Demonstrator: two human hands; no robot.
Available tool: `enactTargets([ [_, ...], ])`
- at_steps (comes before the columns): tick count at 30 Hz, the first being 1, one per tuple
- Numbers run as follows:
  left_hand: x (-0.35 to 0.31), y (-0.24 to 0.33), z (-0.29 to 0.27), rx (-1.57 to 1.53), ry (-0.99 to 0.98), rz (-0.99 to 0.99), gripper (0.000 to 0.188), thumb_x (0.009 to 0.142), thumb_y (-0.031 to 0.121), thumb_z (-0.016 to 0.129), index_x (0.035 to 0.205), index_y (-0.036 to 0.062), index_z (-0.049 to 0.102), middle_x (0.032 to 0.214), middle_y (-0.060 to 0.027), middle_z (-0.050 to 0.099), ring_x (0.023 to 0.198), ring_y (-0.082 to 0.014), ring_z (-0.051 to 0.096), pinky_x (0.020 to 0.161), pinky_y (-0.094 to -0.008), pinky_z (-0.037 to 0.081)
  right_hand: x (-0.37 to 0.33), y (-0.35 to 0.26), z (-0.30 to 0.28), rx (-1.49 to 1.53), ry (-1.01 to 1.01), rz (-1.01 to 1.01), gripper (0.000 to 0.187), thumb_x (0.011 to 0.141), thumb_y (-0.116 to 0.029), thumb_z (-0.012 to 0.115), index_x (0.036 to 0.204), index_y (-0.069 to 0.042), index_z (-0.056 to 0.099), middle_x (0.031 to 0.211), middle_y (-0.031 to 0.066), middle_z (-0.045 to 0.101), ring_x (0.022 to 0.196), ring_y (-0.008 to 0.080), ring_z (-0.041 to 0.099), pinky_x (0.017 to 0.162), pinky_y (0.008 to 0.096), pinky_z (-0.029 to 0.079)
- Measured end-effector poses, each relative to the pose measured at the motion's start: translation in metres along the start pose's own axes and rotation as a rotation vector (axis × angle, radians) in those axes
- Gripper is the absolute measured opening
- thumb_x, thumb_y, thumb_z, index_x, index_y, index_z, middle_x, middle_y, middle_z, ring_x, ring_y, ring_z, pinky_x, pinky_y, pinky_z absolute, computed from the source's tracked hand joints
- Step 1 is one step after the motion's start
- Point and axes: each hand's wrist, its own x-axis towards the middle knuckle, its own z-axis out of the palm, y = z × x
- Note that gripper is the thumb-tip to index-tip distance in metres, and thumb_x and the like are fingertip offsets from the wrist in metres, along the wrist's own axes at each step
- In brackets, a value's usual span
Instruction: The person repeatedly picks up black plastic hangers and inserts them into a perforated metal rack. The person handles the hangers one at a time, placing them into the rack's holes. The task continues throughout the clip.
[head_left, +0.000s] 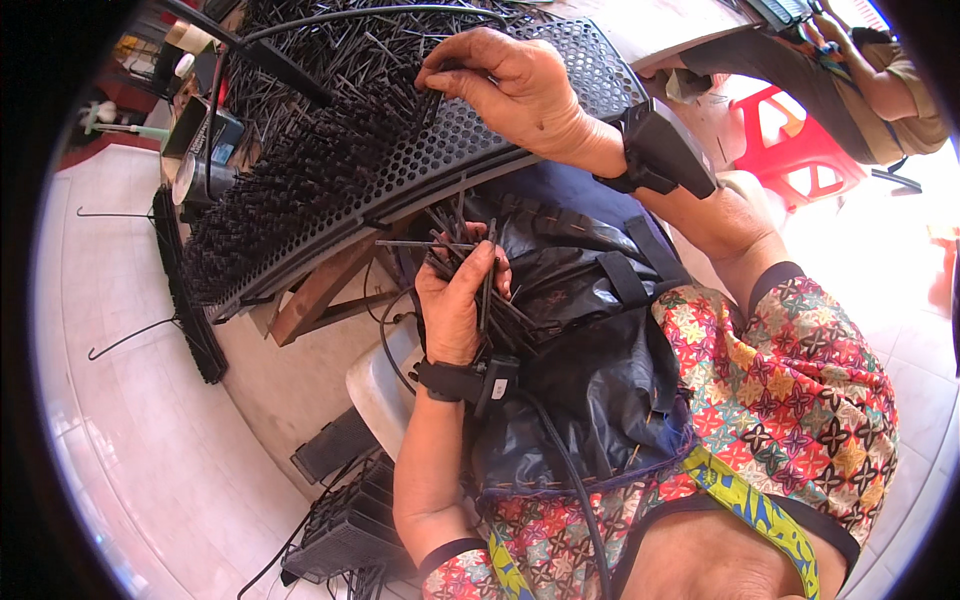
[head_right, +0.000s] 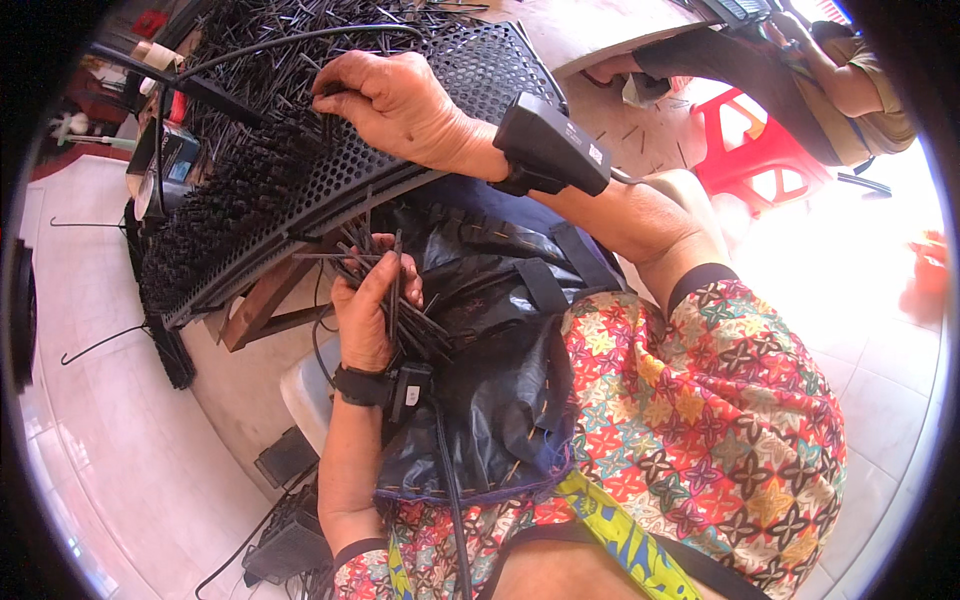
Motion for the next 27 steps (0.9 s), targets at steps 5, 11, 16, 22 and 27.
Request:
enactTargets([
  [5,0.001,-0.001,-0.002,-0.007,-0.001,-0.008,0.026,0.085,0.011,0.06,0.107,0.0038,0.05,0.079,-0.0091,0.059,0.058,-0.0155,0.055,0.05,-0.0254,0.045,0.002,-0.003,0.001,-0.073,-0.108,-0.129,0.015,0.076,-0.006,0.066,0.09,-0.003,0.061,0.076,0.0102,0.062,0.067,0.0261,0.063,0.057,0.03,0.051],
  [11,0.0,-0.001,-0.002,-0.008,-0.008,-0.011,0.026,0.084,0.012,0.061,0.107,0.0041,0.051,0.078,-0.0085,0.059,0.058,-0.0152,0.055,0.049,-0.0252,0.046,-0.001,0.0,0.008,-0.043,-0.244,-0.2,0.013,0.08,-0.006,0.064,0.092,-0.004,0.062,0.082,0.0087,0.064,0.074,0.0245,0.064,0.063,0.0287,0.052],
  [16,0.0,-0.001,-0.002,-0.006,-0.014,0.002,0.026,0.084,0.012,0.061,0.107,0.0043,0.051,0.078,-0.0081,0.059,0.057,-0.0149,0.055,0.049,-0.0251,0.046,0.003,0.006,0.007,0.046,-0.34,-0.059,0.014,0.083,-0.009,0.062,0.096,-0.004,0.063,0.083,0.0083,0.067,0.076,0.0196,0.066,0.066,0.0248,0.052],
  [22,0.0,-0.001,-0.003,0.006,-0.005,0.007,0.023,0.085,0.012,0.06,0.105,0.0036,0.052,0.078,-0.008,0.059,0.057,-0.0145,0.055,0.049,-0.025,0.047,0.008,0.008,-0.006,0.129,-0.433,0.078,0.014,0.082,-0.008,0.063,0.095,-0.004,0.066,0.088,0.0046,0.068,0.081,0.0105,0.064,0.073,0.021,0.05],
  [27,0.002,-0.001,-0.004,0.011,-0.006,0.019,0.022,0.085,0.012,0.061,0.104,0.0031,0.053,0.078,-0.0081,0.059,0.057,-0.0142,0.056,0.049,-0.0247,0.047,0.005,0.006,-0.007,0.22,-0.445,0.154,0.014,0.083,-0.004,0.062,0.095,0.0,0.065,0.09,0.0052,0.067,0.084,0.0109,0.063,0.077,0.0215,0.049],
])
